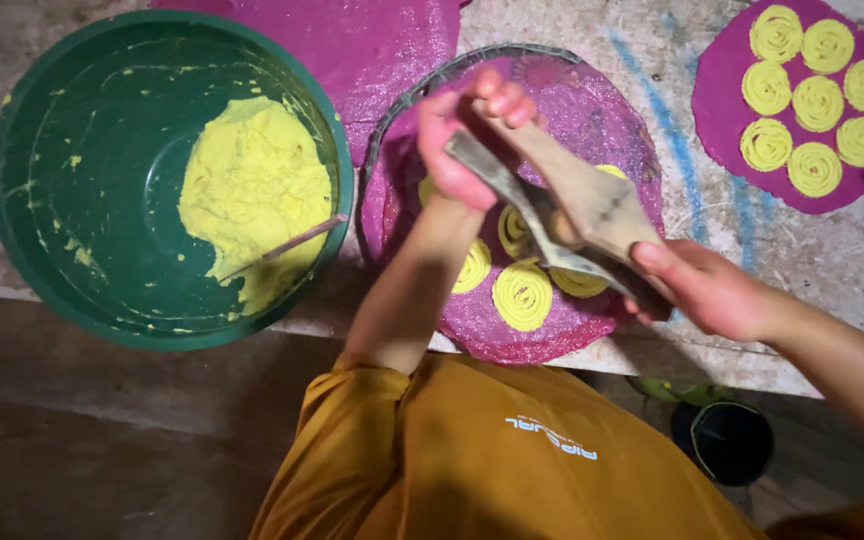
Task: The person uses a manual dough extruder to pipe yellow dough into spiral shapes onto a pink tray. They repeatedly scoop dough from a green bowl into the extruder and press the plunger to form spirals, then transfer completed spirals to a second tray.
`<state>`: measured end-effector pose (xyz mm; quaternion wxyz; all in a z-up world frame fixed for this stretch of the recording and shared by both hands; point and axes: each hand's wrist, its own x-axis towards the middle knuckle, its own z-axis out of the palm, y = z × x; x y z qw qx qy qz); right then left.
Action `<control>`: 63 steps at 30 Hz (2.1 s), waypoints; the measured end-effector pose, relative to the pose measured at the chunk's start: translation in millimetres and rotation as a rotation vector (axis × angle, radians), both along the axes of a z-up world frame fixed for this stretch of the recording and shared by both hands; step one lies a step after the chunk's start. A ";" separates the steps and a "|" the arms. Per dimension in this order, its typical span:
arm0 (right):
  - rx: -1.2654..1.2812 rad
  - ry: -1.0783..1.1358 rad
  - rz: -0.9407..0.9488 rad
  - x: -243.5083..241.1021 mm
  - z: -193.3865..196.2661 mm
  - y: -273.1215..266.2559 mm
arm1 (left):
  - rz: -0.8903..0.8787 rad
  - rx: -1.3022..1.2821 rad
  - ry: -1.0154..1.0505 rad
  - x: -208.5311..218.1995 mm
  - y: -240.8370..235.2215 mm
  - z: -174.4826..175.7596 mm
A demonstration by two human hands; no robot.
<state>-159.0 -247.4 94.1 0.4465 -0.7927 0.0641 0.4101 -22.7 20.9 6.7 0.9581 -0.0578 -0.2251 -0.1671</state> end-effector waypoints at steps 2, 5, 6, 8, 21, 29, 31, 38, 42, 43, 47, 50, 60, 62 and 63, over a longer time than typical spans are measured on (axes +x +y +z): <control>-0.102 -0.039 -0.004 0.0 8.6 -14.8 | -0.026 -0.002 0.054 -1.3 -18.6 1.1; -0.210 -0.114 -0.015 6.3 15.7 -28.3 | -0.018 -0.032 0.020 9.4 -41.7 5.1; -0.237 -0.140 -0.018 8.6 15.8 -29.9 | -0.016 -0.030 0.017 15.1 -45.1 5.6; -0.177 -0.203 -0.039 16.2 13.1 -28.7 | -0.013 -0.027 0.013 30.5 -49.6 7.1; 0.049 -0.216 0.013 33.0 -12.1 46.1 | -0.003 0.035 -0.036 38.5 36.1 7.6; 0.067 -0.028 -0.025 -11.6 -4.3 7.2 | -0.009 0.113 0.130 -5.3 4.9 -0.5; 0.014 -0.011 -0.073 -17.0 0.0 -8.2 | -0.008 0.117 0.154 -8.5 -15.3 -0.4; -0.159 -0.214 -0.161 -10.6 5.8 -52.3 | -0.034 0.049 0.035 19.1 -72.3 29.5; -0.070 -0.319 -0.172 -18.8 2.5 -60.5 | -0.132 0.077 -0.088 33.7 -73.5 42.4; -0.026 -0.321 -0.167 -22.7 1.5 -62.5 | -0.140 0.144 -0.059 32.9 -71.0 39.7; 0.155 -0.300 -0.163 -32.6 -1.3 -73.6 | -0.247 0.815 -0.029 26.3 -55.1 8.6; 0.182 -0.302 -0.155 -34.1 -8.2 -80.7 | -0.241 1.597 -0.161 5.9 -52.0 -26.4; 0.179 -0.386 -0.242 -15.5 -57.8 -81.4 | -0.147 1.435 -0.258 -2.3 -65.0 -111.5; 0.211 -0.399 -0.305 -10.5 -69.3 -80.6 | -0.110 1.449 -0.206 5.6 -63.7 -119.1; 0.227 -0.403 -0.335 -9.5 -74.1 -80.9 | -0.091 1.455 -0.177 8.1 -60.7 -121.2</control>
